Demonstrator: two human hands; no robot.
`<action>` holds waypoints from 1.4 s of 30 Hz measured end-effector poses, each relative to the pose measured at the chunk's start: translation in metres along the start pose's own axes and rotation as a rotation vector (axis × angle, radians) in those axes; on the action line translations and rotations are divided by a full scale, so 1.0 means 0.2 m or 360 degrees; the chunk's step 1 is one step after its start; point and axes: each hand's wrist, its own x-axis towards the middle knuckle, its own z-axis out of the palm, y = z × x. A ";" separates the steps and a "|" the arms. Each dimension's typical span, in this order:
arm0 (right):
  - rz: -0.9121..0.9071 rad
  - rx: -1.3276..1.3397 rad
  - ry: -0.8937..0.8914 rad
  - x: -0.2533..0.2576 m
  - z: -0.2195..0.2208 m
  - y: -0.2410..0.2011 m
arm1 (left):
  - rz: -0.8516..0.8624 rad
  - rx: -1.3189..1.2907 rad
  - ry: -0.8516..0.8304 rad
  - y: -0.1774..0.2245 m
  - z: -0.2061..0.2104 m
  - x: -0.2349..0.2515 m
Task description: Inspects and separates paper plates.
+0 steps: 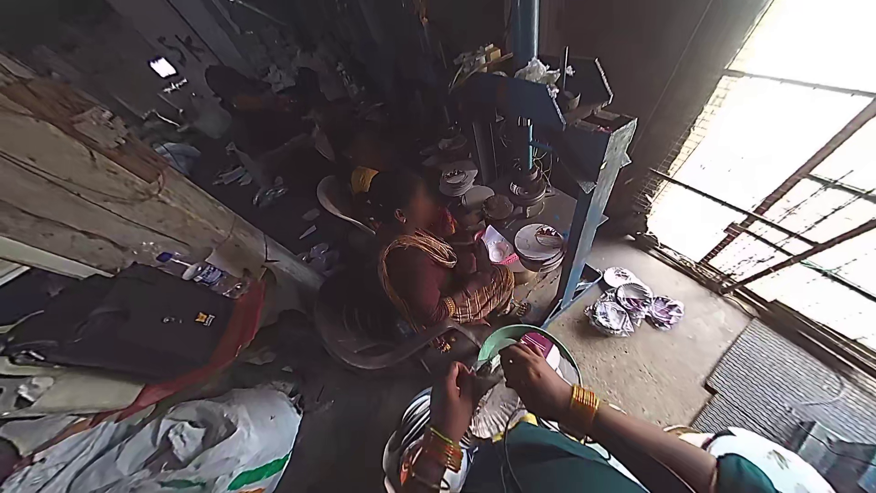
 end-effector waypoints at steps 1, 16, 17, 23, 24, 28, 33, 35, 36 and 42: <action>-0.0047 -0.0075 -0.0030 0.00 0.02 0.01 | 0.0086 0.0207 0.0040 -0.01 0.03 0.01; -0.0661 -0.0357 -0.0169 0.11 0.09 -0.20 | -0.0681 -0.1022 0.0248 0.20 -0.08 0.06; -0.0667 -0.0386 -0.0200 0.11 0.08 -0.20 | -0.0646 -0.1004 0.0226 0.19 -0.07 0.06; -0.0402 0.0394 0.0351 0.17 0.06 -0.14 | -0.0212 -0.1039 0.0124 0.13 -0.08 0.00; -0.0333 0.0512 0.0386 0.17 0.06 -0.13 | -0.0161 -0.1069 0.0142 0.13 -0.08 -0.01; -0.0266 0.0705 0.0407 0.18 0.06 -0.11 | 0.0230 -0.0903 0.0271 0.10 -0.04 -0.04; 0.0084 0.0839 0.0256 0.15 0.04 -0.15 | 0.0582 -0.0350 0.0273 0.09 -0.05 -0.07; -0.0001 0.0820 0.0146 0.13 0.03 -0.11 | 0.0524 -0.0382 0.0255 0.11 -0.05 -0.08; -0.0082 0.0806 0.0076 0.13 0.01 -0.07 | 0.0485 -0.0471 0.0206 0.12 -0.07 -0.08; -0.0426 0.0766 -0.0097 0.15 -0.06 0.00 | 0.0430 -0.0795 0.0009 0.17 -0.14 -0.09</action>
